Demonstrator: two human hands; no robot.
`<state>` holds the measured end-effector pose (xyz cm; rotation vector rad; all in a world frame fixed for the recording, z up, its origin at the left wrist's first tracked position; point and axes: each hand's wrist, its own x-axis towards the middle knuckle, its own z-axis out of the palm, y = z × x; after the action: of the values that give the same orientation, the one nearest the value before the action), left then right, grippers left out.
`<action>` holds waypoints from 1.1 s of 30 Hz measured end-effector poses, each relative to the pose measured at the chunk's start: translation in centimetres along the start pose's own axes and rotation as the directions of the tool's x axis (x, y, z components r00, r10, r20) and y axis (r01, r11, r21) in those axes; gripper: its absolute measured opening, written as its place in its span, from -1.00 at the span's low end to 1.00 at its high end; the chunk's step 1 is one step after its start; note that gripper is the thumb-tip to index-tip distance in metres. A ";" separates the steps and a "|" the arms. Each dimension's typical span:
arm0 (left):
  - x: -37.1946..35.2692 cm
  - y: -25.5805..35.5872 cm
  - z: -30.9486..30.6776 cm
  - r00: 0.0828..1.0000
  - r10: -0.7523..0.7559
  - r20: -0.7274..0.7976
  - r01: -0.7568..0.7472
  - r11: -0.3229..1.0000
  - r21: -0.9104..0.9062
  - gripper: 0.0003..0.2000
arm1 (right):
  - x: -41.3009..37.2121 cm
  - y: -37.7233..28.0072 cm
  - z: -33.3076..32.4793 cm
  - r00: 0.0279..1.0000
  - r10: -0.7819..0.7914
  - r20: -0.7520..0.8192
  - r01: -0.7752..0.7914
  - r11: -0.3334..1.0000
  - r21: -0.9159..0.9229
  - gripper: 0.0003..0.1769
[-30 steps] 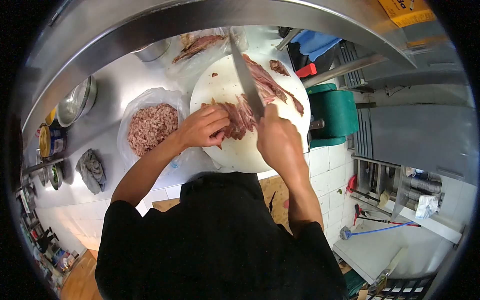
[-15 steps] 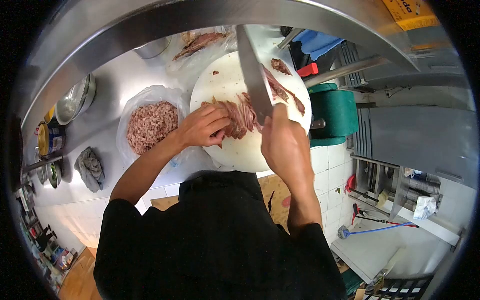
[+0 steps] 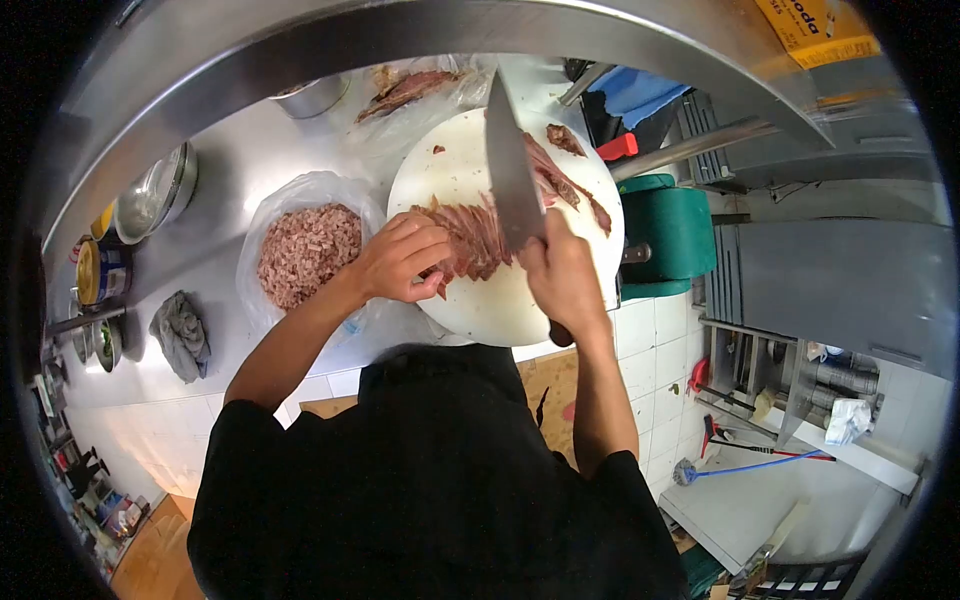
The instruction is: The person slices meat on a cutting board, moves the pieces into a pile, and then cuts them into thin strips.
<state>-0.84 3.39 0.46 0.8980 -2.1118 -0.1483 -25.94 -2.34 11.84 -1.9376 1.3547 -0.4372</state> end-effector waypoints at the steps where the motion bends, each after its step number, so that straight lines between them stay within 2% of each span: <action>1: -0.4 -0.1 0.0 1.000 -0.007 0.028 0.007 1.000 -0.012 -0.63 | -0.5 -1.3 -0.9 1.000 -0.003 -0.025 0.002 1.000 -0.026 -0.83; 2: -0.6 -0.4 0.2 0.998 -0.010 0.057 0.011 1.000 -0.026 -0.62 | -1.0 -2.6 -1.7 0.999 -0.006 -0.053 0.003 0.999 -0.053 -0.84; 3: -0.6 -0.5 0.3 0.996 -0.008 0.084 0.012 0.999 -0.040 -0.62 | -1.6 -3.5 -2.2 0.994 -0.084 -0.072 0.073 0.987 -0.140 -0.84; 6: -0.4 -0.5 0.5 0.997 -0.011 0.080 0.013 1.000 -0.020 -0.60 | -3.1 -4.0 -1.6 0.982 -0.144 -0.122 0.106 0.957 -0.271 -0.85; 7: -0.3 -0.5 0.5 0.997 -0.014 0.071 0.015 1.000 -0.009 -0.59 | -3.5 -4.1 -1.1 0.989 -0.111 -0.100 0.075 0.947 -0.311 -0.86; 8: -0.2 -0.4 0.6 0.998 -0.020 0.064 0.020 1.000 0.001 -0.59 | -3.7 -4.4 -0.7 0.994 -0.069 -0.083 0.041 0.952 -0.302 -0.88; 13: -0.7 -0.5 1.1 0.998 -0.020 0.062 0.018 0.999 0.030 -0.55 | -3.7 -4.4 0.6 0.995 -0.095 -0.025 0.078 0.920 -0.385 -0.84; 17: -1.0 -0.6 1.3 0.999 -0.010 0.031 0.009 0.999 0.032 -0.56 | -5.0 -9.0 -1.6 0.974 -0.134 -0.182 0.081 0.959 -0.273 -0.87; 20: -0.7 -0.5 1.0 0.998 -0.023 0.059 0.021 1.000 0.023 -0.57 | -3.8 -6.2 0.7 0.997 -0.079 -0.024 0.064 0.925 -0.375 -0.87; 21: -0.7 -0.5 0.9 0.997 -0.027 0.077 0.026 0.999 0.018 -0.57 | -1.8 -1.1 4.7 0.990 -0.088 0.114 0.133 0.861 -0.490 -0.85; 22: -0.9 -0.4 1.0 0.997 -0.010 0.073 0.010 1.000 -0.001 -0.57 | -1.2 -1.1 6.0 0.995 0.048 0.093 0.005 0.867 -0.498 -0.83; 26: -0.6 -1.2 1.0 0.999 -0.019 0.033 0.019 1.000 -0.001 -0.58 | -0.3 -1.0 2.6 0.994 -0.056 0.095 0.086 0.934 -0.346 -0.78; 28: -0.9 -0.4 1.1 0.997 -0.044 0.062 0.044 0.999 0.004 -0.59 | -1.0 -3.3 0.7 0.998 -0.059 0.019 0.062 0.910 -0.409 -0.77; 30: -0.9 -0.4 1.2 0.999 -0.030 0.034 0.029 0.999 0.022 -0.57 | -2.4 -7.1 -1.6 0.996 -0.051 -0.074 0.026 0.952 -0.304 -0.79; 33: -1.1 -0.6 1.4 0.999 -0.025 0.028 0.024 1.000 0.018 -0.55 | -4.0 -7.0 -0.6 0.999 -0.003 -0.043 -0.010 0.951 -0.310 -0.81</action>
<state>-1.07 3.34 -1.42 0.9373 -2.1314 -0.1558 -23.25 2.43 17.82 -2.1888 1.5284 -0.2764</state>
